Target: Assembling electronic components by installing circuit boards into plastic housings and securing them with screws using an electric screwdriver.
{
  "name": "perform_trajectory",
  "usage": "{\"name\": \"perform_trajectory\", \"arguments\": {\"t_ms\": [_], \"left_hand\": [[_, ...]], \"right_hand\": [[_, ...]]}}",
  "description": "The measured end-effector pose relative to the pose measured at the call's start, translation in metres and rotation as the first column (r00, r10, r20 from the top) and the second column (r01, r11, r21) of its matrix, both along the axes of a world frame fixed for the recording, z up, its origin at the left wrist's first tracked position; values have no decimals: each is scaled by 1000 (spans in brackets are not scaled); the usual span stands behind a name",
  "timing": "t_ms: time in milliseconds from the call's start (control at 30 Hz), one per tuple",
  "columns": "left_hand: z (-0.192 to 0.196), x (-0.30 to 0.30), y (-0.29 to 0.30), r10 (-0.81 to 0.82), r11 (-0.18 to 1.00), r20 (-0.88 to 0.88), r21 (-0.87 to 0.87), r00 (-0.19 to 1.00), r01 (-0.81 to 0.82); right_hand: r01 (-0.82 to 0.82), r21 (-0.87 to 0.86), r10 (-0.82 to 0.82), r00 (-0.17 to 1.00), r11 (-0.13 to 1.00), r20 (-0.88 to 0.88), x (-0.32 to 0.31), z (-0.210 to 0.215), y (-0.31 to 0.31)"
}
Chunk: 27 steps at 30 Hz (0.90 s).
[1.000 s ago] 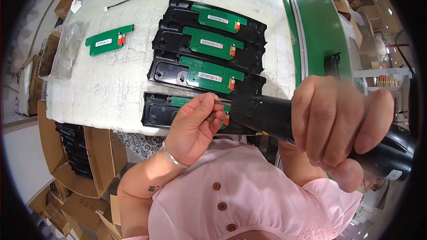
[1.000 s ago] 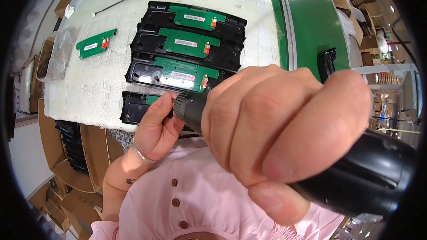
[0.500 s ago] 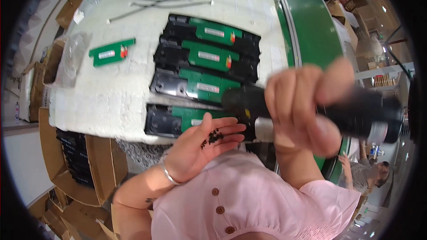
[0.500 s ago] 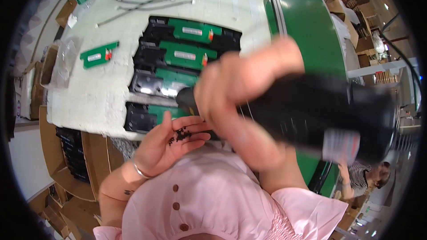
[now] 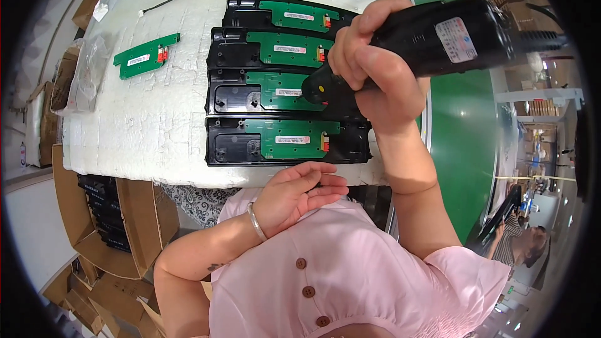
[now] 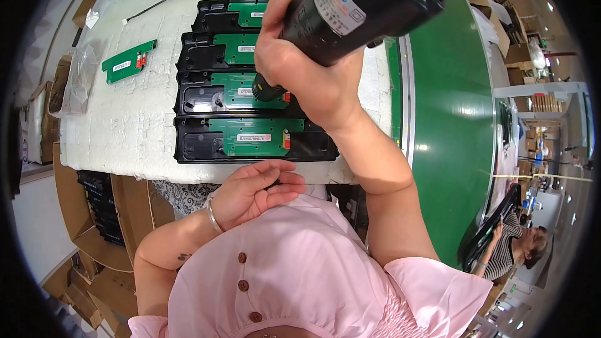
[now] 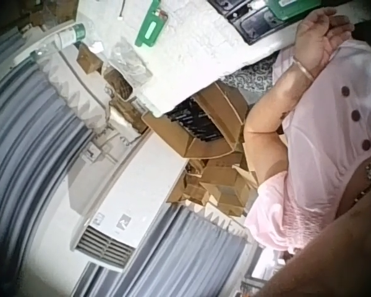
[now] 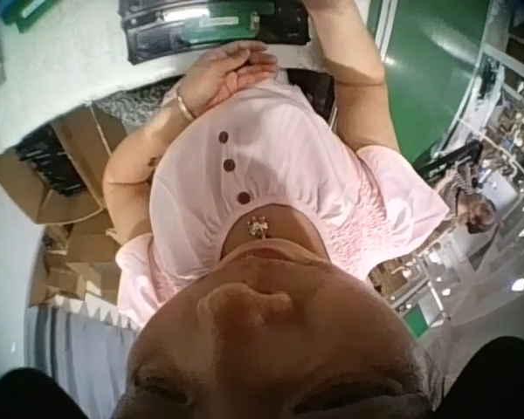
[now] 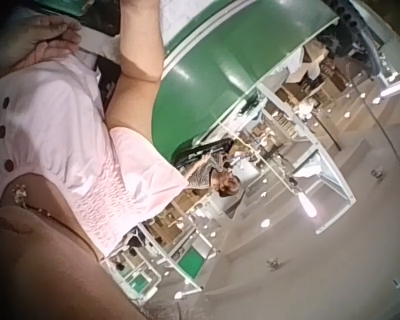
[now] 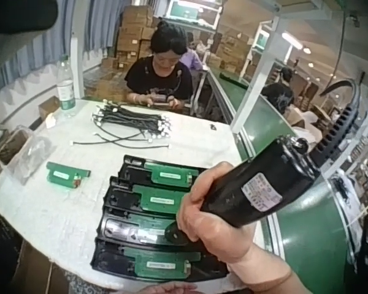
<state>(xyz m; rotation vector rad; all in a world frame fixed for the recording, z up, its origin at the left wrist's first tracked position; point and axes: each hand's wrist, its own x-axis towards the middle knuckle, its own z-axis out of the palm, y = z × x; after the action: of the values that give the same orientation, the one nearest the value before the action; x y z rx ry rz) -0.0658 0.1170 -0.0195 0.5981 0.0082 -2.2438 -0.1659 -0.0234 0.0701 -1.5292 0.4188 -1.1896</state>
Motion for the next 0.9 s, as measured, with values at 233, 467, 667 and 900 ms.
{"name": "perform_trajectory", "arguments": {"t_ms": [233,467,667,900], "left_hand": [[6,16,-2,-26,992,45,-124,999,32],[24,19,-10,143,990,205,-35,968,-138],[15,26,-11,266,962,53,-79,962,-262],[20,20,-19,287,958,69,-34,955,-285]], "right_hand": [[3,34,-2,1000,999,-28,4,-1,1],[-63,-36,59,994,997,-97,11,-5,-8],[-63,-54,60,997,997,-55,17,-9,-8],[-198,-88,213,951,976,222,-14,42,26]]}}
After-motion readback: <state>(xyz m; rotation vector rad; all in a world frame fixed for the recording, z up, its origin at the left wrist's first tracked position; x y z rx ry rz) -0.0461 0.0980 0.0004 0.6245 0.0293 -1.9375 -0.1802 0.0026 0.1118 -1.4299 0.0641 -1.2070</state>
